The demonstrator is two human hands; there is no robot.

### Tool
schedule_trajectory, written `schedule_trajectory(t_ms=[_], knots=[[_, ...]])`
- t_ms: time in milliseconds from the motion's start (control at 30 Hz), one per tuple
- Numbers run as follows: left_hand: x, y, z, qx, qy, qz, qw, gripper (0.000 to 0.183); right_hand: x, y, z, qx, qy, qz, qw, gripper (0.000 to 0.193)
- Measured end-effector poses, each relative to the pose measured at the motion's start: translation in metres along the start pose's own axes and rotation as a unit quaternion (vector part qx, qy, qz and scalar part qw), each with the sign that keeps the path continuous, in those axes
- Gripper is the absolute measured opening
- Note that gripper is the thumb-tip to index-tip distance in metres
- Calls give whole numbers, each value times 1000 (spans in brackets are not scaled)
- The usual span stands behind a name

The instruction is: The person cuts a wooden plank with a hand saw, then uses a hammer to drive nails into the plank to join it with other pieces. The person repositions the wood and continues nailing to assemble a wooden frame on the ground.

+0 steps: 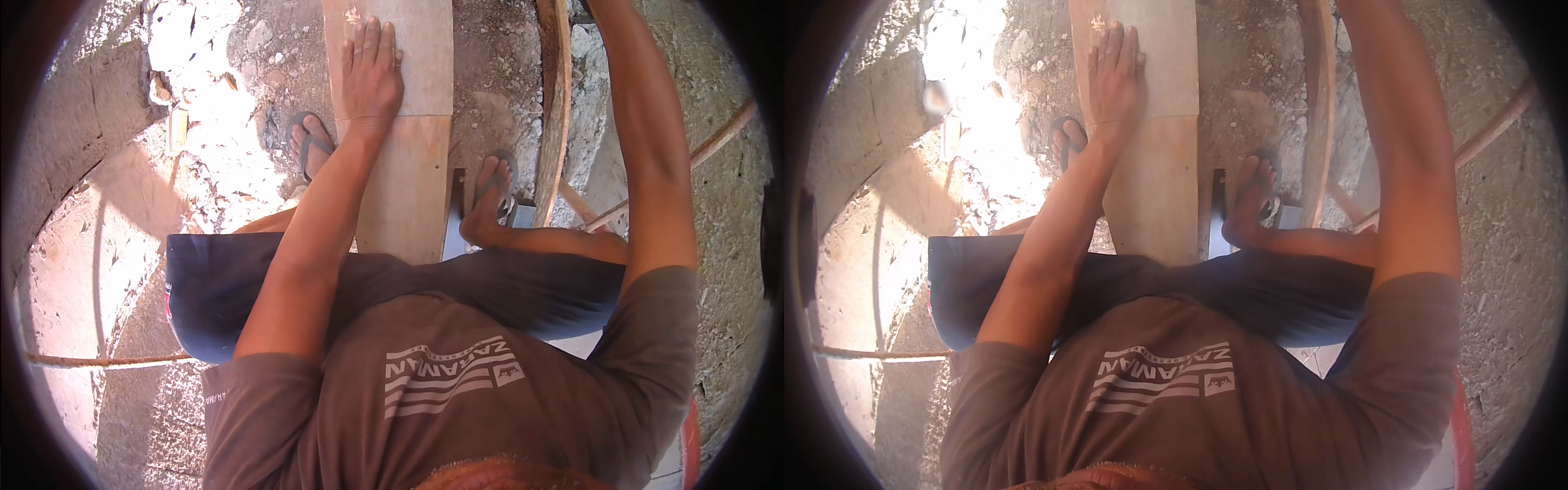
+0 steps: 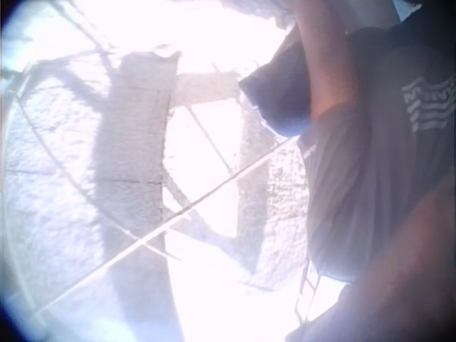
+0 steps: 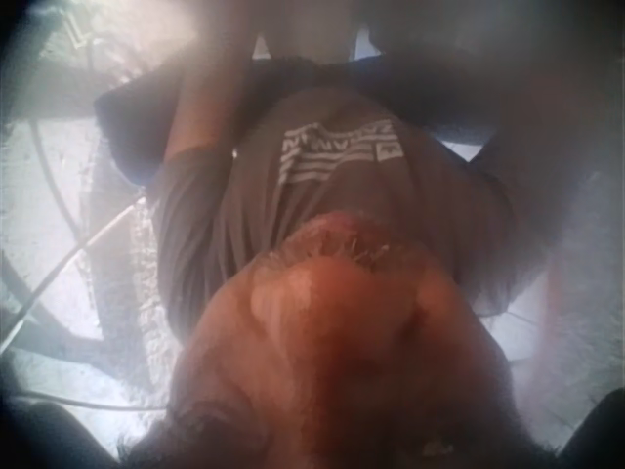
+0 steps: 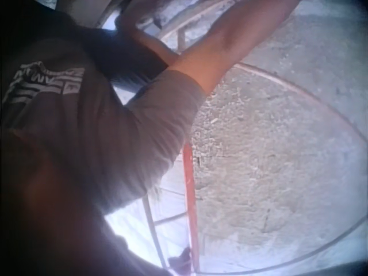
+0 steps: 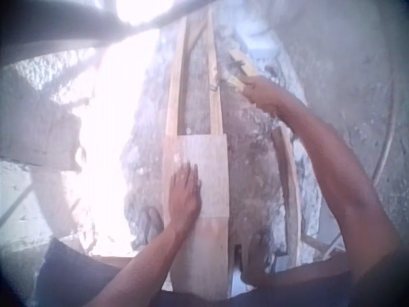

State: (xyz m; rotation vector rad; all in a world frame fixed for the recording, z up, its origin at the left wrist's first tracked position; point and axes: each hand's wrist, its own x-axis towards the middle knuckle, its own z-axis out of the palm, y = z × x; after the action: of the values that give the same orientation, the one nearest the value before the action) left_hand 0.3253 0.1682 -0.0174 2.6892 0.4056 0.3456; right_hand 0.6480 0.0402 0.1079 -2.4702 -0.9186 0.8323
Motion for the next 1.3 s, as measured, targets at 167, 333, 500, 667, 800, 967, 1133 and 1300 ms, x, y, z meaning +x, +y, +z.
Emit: schedule_trajectory(t_ms=[167, 333, 500, 667, 800, 967, 1133, 1300], knots=[[5, -3, 4, 18, -8, -2, 1000, 43, 12, 6, 6, -79, -180, -77, 977, 47], [1, -2, 4, -4, -6, -7, 1000, 43, 16, 7, 13, -11, 51, -55, 997, 42], [5, -2, 6, 29, -25, -9, 999, 44, -12, -4, 30, -19, -60, 8, 998, 41], [4, -5, 8, 0, -3, -2, 1000, 46, -50, -29, 123, 182, 174, 81, 964, 47], [0, -4, 12, -7, 27, 6, 1000, 47, -65, -45, 192, 161, 203, 155, 953, 41], [-1, -1, 13, -10, 67, -5, 998, 45, -65, -52, 212, 82, 275, 94, 953, 43], [-1, -1, 16, -67, 92, -16, 993, 42, -59, -48, 208, 25, 263, 83, 961, 46], [11, -30, 10, -324, 223, -160, 905, 30, -59, -44, 210, -1, 238, 103, 966, 45]])
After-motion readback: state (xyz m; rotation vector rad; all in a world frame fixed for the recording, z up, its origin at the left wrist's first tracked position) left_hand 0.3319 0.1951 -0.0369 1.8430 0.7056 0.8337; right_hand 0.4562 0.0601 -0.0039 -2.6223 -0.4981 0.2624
